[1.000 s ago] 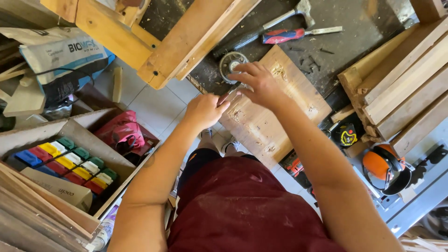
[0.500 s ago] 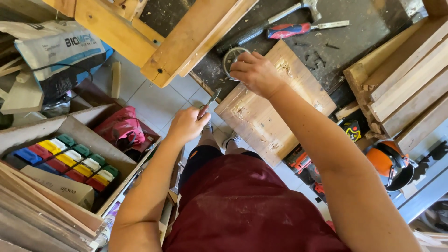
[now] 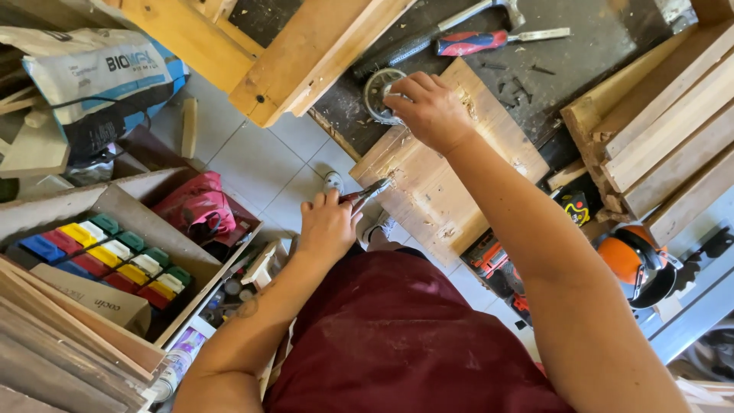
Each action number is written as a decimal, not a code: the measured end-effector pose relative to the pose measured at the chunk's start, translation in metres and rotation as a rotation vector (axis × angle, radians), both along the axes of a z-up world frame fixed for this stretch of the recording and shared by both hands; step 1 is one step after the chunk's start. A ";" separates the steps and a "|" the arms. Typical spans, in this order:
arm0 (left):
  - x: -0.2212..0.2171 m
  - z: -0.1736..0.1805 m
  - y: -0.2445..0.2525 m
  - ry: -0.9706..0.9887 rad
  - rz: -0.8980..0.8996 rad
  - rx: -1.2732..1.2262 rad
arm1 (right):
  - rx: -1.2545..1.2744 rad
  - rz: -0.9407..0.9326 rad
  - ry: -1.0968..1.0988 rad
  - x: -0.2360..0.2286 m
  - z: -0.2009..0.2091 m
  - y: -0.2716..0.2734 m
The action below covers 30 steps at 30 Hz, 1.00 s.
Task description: The person uses a pair of pliers to pull several staples out of a flat wooden board on a workbench.
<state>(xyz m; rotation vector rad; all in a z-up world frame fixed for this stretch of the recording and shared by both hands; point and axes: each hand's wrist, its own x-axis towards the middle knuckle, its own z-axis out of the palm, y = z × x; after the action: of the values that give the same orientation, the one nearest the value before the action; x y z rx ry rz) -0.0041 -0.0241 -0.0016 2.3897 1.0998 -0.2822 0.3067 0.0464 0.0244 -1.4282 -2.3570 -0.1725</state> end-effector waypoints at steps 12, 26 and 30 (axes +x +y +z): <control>0.017 -0.022 -0.028 -0.220 0.060 0.547 | -0.006 -0.428 0.399 0.028 -0.081 -0.105; 0.010 -0.050 0.009 -0.168 0.149 -0.095 | -0.044 -0.544 0.255 0.003 -0.076 -0.141; 0.013 -0.017 0.036 -0.095 0.141 -0.347 | -0.065 -0.552 0.225 0.007 -0.083 -0.144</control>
<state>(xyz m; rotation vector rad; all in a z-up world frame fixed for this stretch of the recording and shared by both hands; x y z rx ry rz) 0.0084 0.0123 -0.0187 1.9910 1.0717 -0.2817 0.3135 -0.0979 -0.0587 -1.9863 -1.7615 -0.0728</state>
